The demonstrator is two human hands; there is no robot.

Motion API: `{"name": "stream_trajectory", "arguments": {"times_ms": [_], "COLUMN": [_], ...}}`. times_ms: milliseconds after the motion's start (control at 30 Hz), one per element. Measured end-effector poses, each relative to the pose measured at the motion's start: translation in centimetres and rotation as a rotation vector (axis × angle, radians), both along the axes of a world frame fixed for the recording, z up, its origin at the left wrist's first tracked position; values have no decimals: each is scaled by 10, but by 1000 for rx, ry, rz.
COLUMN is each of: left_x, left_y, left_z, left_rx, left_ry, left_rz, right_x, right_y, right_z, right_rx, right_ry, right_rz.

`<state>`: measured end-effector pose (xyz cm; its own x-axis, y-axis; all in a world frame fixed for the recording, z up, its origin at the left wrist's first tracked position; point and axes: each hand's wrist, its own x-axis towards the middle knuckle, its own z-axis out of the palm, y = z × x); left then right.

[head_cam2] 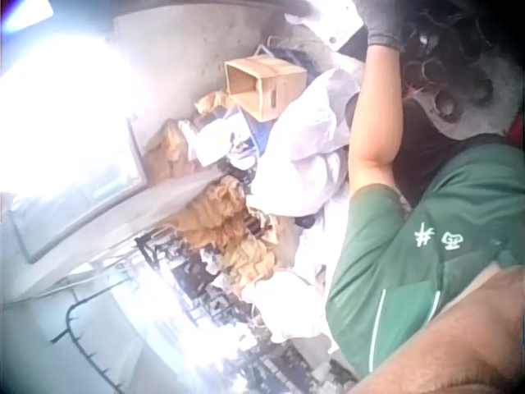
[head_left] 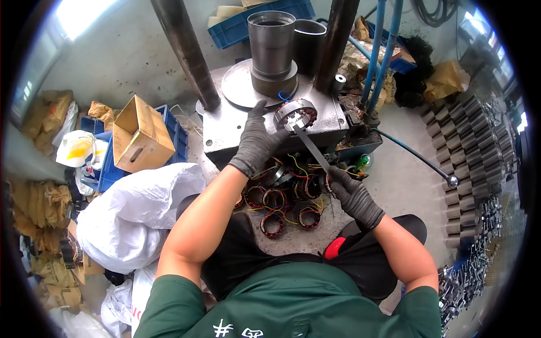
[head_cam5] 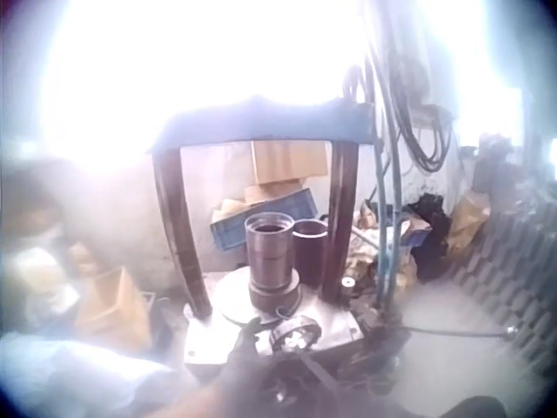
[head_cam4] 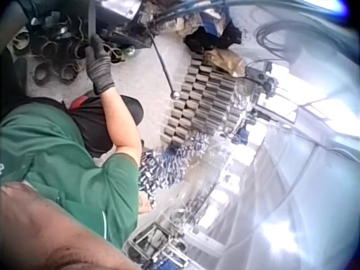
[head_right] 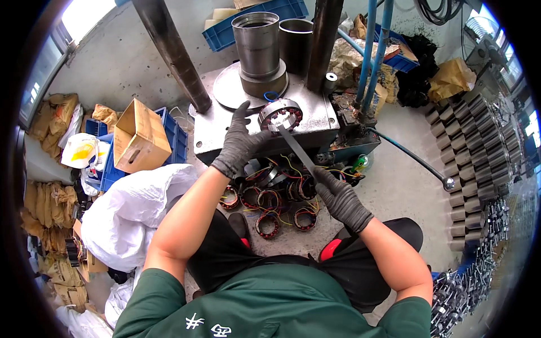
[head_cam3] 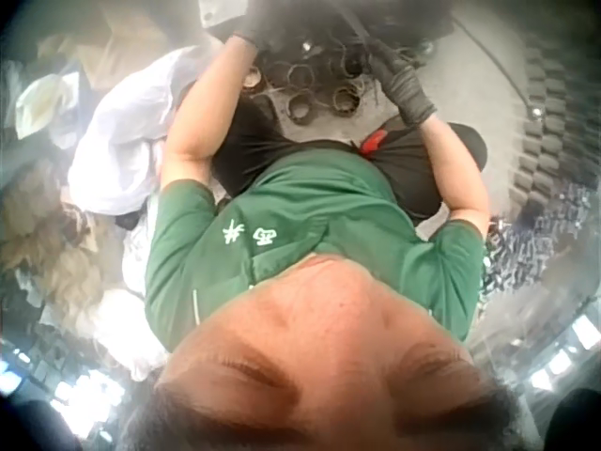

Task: The person uses a press machine and a small tool to assemble a stator by inserting copper coils into a metal frame and then securing them.

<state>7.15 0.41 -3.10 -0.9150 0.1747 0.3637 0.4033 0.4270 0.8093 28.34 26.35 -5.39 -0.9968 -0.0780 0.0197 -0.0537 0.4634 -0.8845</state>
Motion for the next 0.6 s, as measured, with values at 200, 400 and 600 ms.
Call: {"name": "stream_trajectory", "arguments": {"times_ms": [200,400,600], "left_x": [-20,14,13], "left_y": [16,21,32], "left_z": [-24,22,11], "left_rx": [-84,-266,-273], "left_ry": [-215,-222,-136], "left_rz": [-310,-103,-45], "right_x": [-34,-38,-88], "right_y": [-11,-29,-49], "right_z": [4,39,50], "right_rx": [374,780,742], "right_ry": [158,-51,-72], "right_rz": [-31,1,45]}}
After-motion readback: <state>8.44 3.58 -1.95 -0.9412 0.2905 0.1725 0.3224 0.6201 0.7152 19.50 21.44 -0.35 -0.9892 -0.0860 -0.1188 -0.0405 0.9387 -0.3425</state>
